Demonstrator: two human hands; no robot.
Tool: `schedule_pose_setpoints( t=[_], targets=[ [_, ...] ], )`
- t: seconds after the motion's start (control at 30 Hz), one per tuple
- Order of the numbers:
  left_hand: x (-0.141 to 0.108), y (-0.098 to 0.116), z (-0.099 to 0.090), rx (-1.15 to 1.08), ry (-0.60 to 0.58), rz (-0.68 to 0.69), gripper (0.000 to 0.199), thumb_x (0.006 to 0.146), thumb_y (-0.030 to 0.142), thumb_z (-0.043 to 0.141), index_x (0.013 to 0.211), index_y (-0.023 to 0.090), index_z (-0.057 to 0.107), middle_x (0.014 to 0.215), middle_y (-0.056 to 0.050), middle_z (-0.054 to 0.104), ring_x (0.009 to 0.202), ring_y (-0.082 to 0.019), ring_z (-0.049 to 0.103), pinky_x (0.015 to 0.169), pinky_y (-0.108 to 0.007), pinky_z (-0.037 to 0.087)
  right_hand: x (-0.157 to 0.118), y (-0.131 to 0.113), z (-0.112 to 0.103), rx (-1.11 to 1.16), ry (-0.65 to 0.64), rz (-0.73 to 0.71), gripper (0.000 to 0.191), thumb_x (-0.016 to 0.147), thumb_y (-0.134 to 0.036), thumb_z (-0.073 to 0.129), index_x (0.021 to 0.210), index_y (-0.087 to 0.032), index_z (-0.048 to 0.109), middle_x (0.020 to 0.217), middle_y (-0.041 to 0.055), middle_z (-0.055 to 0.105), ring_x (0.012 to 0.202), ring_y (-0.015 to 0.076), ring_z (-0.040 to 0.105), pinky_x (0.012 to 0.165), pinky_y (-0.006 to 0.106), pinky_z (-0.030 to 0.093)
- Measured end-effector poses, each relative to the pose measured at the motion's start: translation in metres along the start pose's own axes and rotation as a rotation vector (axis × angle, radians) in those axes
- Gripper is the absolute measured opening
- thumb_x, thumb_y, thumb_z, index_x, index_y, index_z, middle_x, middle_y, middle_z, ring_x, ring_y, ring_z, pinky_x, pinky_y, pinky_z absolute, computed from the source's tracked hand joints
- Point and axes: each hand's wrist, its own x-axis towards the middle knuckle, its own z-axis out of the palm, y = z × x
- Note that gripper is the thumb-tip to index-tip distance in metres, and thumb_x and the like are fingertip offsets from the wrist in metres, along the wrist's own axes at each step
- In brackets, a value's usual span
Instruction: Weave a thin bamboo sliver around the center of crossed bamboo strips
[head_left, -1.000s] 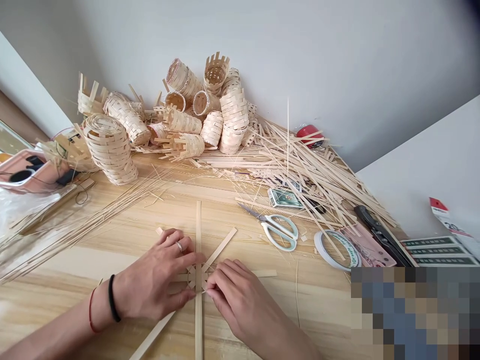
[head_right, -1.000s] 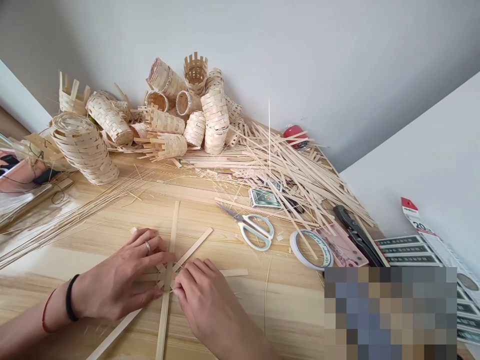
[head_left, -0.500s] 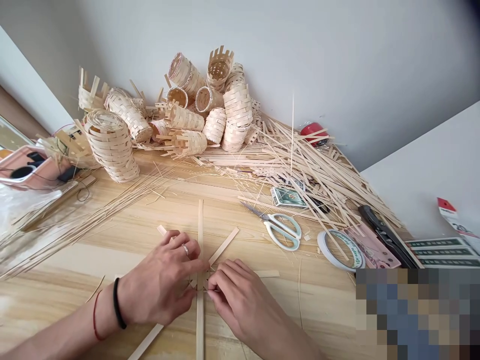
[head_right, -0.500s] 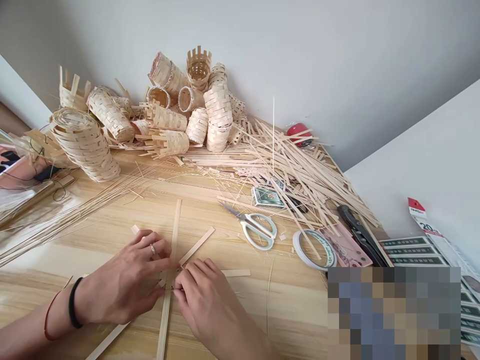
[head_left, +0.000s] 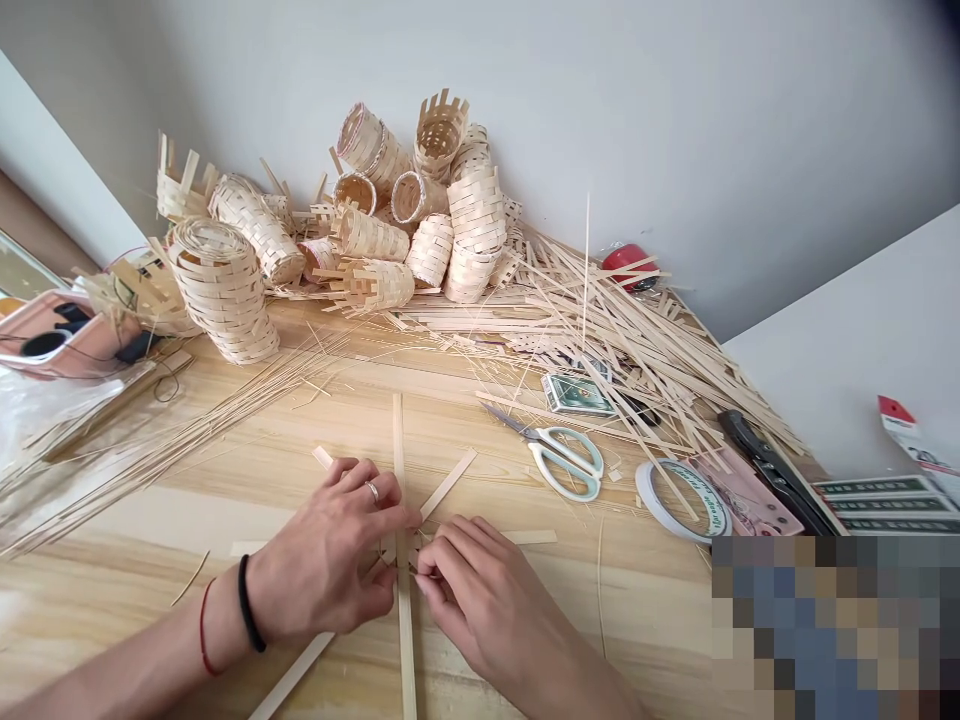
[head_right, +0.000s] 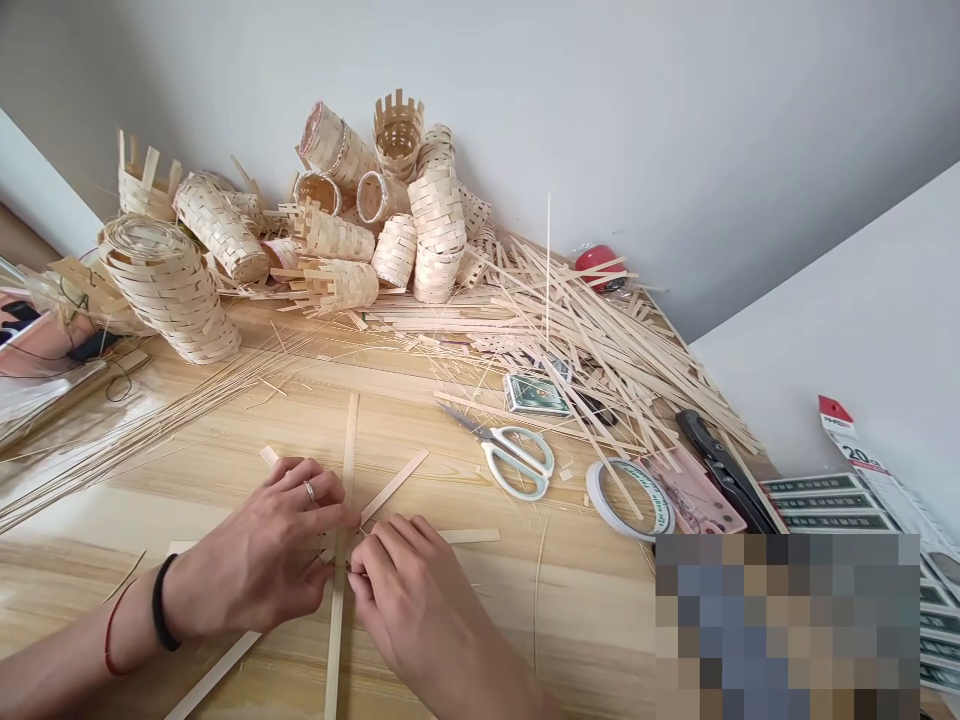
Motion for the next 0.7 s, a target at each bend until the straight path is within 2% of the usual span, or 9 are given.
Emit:
schedule_pose_setpoints(
  t=[0.17,0.43,0.57,0.7],
  targets=[
    [-0.001,-0.005,0.0,-0.055,0.012,0.027,0.04,0.068,0.009,0.067,0.106,0.023,0.06,0.106,-0.004,0.061,0.098,-0.026,0.052,0.094,-0.045,0.037,0.0,0.003,-0.002,-0.006,0.002,-0.027,0.017,0.1,-0.008,0.056,0.087,-0.019,0.057,0.086,0.0027,0.063,0.082,0.0207,0.056,0.076,0.037,0.047],
    [-0.006,-0.008,-0.001,-0.069,0.03,0.026,0.052,0.078,0.014,0.072,0.126,0.023,0.054,0.115,-0.007,0.059,0.107,-0.028,0.055,0.101,-0.048,0.037,0.001,0.005,-0.003,0.116,0.008,0.105,0.026,0.089,0.003,0.068,0.091,-0.019,0.055,0.098,0.0037,0.06,0.091,0.0221,0.061,0.076,0.035,0.056],
    [-0.008,-0.009,-0.003,-0.079,0.048,0.028,0.038,0.093,0.018,0.061,0.129,0.022,0.053,0.116,-0.008,0.06,0.106,-0.027,0.056,0.098,-0.047,0.039,-0.001,0.004,-0.004,0.2,-0.011,0.137,0.026,0.092,0.003,0.065,0.093,-0.02,0.054,0.095,0.0011,0.058,0.086,0.0189,0.061,0.076,0.034,0.055],
    [-0.007,-0.011,-0.004,-0.079,0.045,0.017,0.021,0.099,0.014,0.05,0.113,0.021,0.063,0.104,-0.006,0.063,0.093,-0.023,0.058,0.086,-0.04,0.041,-0.002,0.004,-0.005,0.281,-0.033,0.12,0.024,0.094,0.0,0.065,0.092,-0.021,0.054,0.097,0.0008,0.059,0.089,0.0175,0.061,0.08,0.032,0.054]
  ],
)
